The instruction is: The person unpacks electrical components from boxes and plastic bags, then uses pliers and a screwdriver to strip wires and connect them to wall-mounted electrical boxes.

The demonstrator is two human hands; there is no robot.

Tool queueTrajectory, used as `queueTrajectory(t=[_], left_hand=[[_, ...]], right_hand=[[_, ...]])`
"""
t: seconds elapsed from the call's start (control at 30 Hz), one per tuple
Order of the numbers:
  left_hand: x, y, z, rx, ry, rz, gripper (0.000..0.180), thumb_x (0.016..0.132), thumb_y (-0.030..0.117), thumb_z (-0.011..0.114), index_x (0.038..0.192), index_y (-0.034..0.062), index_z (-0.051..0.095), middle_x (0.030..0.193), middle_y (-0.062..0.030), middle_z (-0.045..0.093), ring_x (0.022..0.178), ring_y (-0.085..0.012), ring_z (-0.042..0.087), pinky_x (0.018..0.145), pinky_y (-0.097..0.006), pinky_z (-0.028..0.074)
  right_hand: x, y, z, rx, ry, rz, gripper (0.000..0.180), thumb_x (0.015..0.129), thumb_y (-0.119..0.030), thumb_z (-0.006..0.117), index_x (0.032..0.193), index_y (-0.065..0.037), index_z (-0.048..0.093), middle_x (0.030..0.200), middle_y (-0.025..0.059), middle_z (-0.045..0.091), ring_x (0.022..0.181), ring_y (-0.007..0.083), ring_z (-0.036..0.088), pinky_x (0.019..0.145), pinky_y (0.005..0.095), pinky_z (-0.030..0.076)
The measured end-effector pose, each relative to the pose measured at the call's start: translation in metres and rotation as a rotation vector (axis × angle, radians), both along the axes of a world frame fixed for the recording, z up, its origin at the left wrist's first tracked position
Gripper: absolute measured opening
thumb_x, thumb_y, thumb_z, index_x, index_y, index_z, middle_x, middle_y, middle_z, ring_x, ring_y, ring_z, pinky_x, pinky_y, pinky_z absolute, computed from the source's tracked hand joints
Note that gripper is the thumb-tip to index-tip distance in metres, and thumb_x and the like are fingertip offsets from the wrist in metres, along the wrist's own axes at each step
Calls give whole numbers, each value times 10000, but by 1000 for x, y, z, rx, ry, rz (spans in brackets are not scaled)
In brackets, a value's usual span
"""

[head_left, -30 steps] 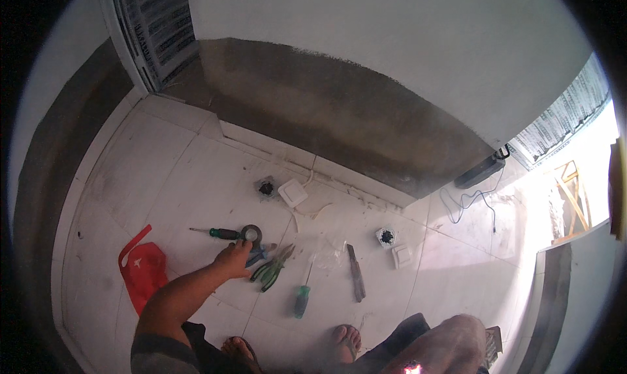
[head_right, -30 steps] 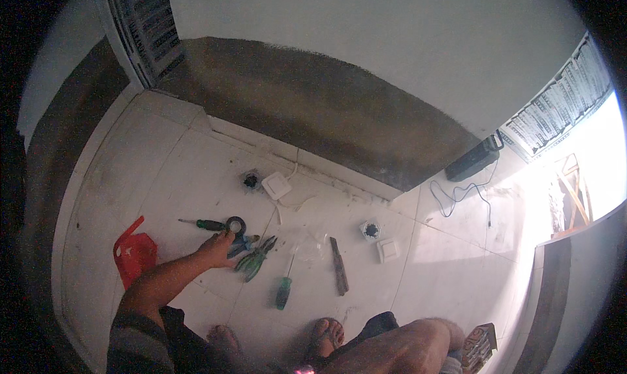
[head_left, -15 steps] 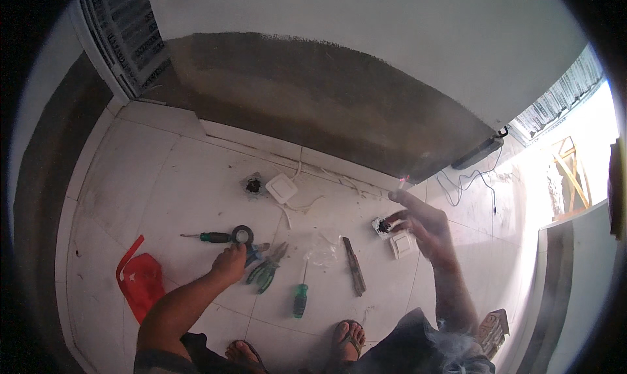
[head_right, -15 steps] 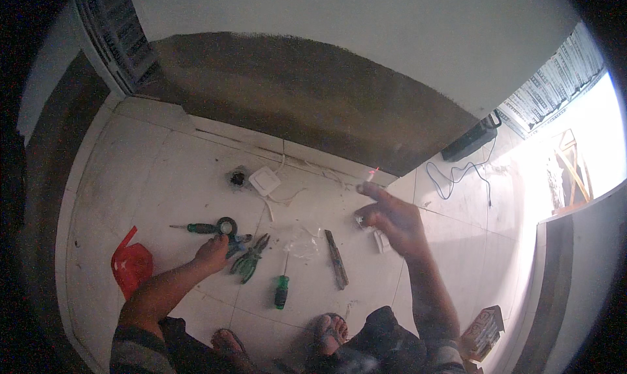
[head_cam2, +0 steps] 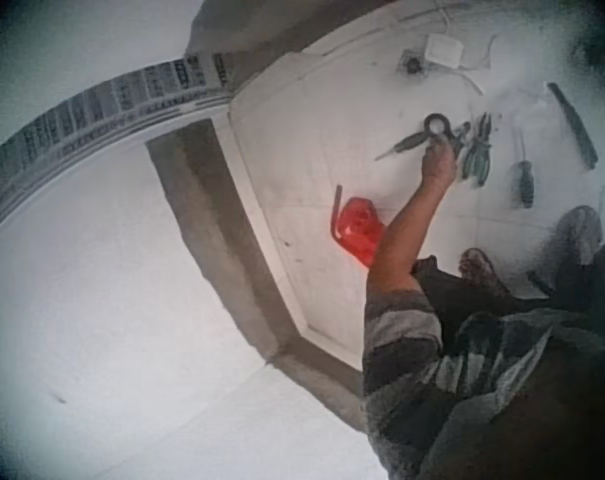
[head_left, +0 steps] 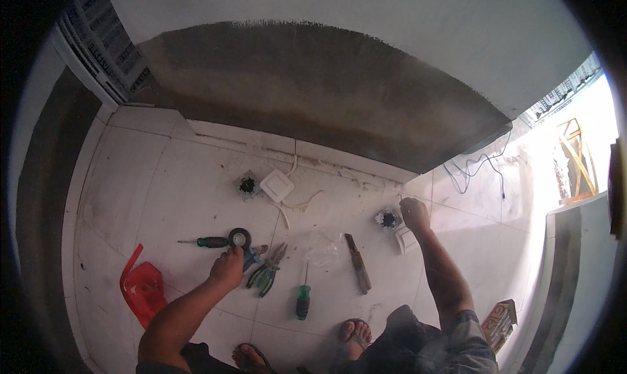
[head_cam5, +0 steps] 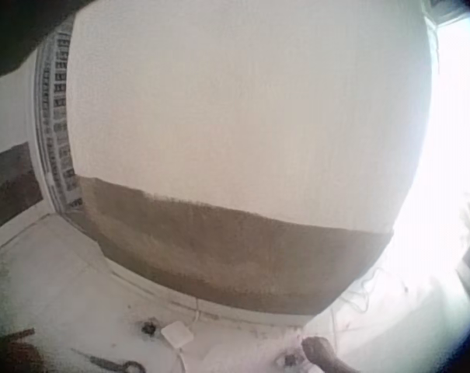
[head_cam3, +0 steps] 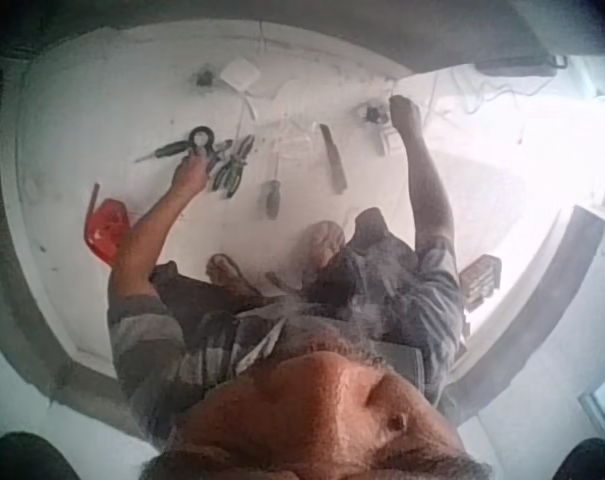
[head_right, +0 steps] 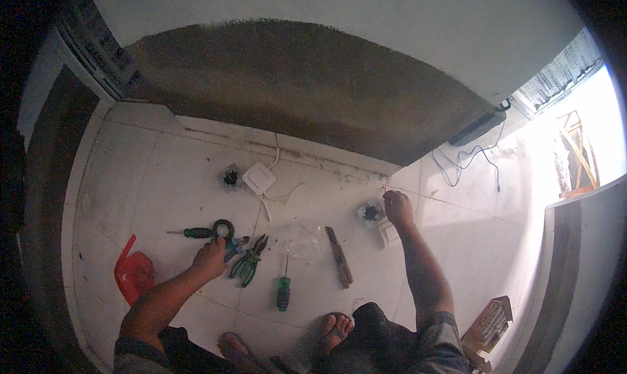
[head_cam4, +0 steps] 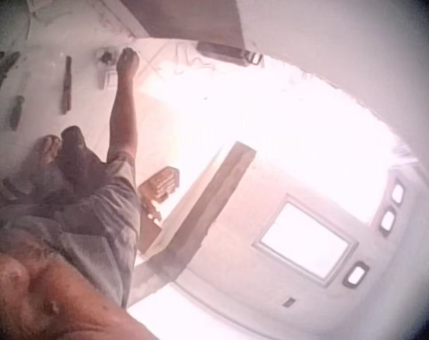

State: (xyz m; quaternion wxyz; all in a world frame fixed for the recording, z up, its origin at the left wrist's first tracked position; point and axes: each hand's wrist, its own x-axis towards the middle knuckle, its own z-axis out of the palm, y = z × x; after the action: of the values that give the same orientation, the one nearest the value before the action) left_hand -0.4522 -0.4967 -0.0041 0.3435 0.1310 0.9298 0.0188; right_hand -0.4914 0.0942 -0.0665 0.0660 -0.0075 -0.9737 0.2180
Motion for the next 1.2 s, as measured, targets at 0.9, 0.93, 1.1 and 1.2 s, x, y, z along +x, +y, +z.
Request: queueTrajectory(t=[0.9,0.93,1.1,1.2], left_hand=[[1,-18,-15,130,136,-43,705,748,182,821,1306,-11,435,1167,-274,588,1075,-437,638,889,-520,554],[-2,-20,-12,143,104,-10,721,745,199,825,1312,-12,432,1180,-277,588,1085,-439,635,898,-518,552],[-5,-25,1,294,31,127,766,728,302,838,1273,-48,428,1182,-282,607,1121,-424,632,907,-485,552],[11,-3,15,497,74,287,856,677,414,885,1249,-36,435,1187,-297,619,1113,-419,643,920,-477,545]], right_hand=[[41,-156,77,-242,-83,77,189,939,-165,695,1079,-48,745,1040,126,753,915,223,718,821,363,558],[47,-184,91,-356,-316,-26,200,961,-216,668,1064,-61,742,1056,148,740,1019,278,717,876,399,552],[85,-251,109,-490,-468,352,191,965,-226,693,1062,-69,742,1078,125,741,849,217,739,780,352,592],[104,-285,137,-668,-665,340,326,994,-289,673,1220,-55,688,1113,155,726,962,239,729,838,398,593]])
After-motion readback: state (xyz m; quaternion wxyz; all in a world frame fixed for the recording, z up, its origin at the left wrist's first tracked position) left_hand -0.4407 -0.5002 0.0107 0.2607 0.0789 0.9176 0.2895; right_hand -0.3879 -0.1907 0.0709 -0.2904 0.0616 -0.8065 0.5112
